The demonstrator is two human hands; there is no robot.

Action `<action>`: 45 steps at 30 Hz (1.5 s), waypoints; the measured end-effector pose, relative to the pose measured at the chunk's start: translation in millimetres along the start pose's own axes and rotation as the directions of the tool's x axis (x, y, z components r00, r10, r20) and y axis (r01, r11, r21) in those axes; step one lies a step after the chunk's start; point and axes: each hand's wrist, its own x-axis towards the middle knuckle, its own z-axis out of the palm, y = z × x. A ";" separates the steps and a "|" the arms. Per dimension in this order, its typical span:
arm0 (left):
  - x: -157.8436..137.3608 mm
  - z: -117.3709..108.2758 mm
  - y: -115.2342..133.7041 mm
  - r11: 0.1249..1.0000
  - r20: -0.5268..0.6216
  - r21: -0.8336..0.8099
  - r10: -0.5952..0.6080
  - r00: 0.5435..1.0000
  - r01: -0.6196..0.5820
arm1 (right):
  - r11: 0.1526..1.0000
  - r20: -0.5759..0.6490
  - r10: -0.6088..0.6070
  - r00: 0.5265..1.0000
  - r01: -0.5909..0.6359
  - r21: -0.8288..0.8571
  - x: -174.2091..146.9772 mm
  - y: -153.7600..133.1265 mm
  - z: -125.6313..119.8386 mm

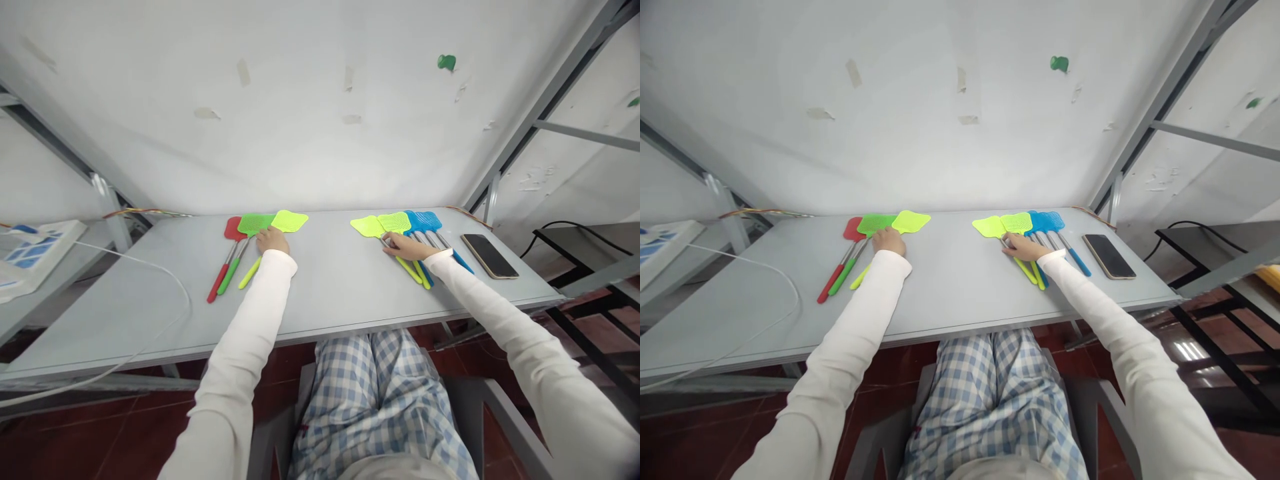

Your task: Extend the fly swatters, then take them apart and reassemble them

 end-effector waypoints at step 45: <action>-41.5 16.1 59.3 0.418 -0.334 0.025 0.860 0.386 -0.908 | 0.767 -0.378 -0.504 0.777 0.200 -0.610 46.7 -72.5 18.7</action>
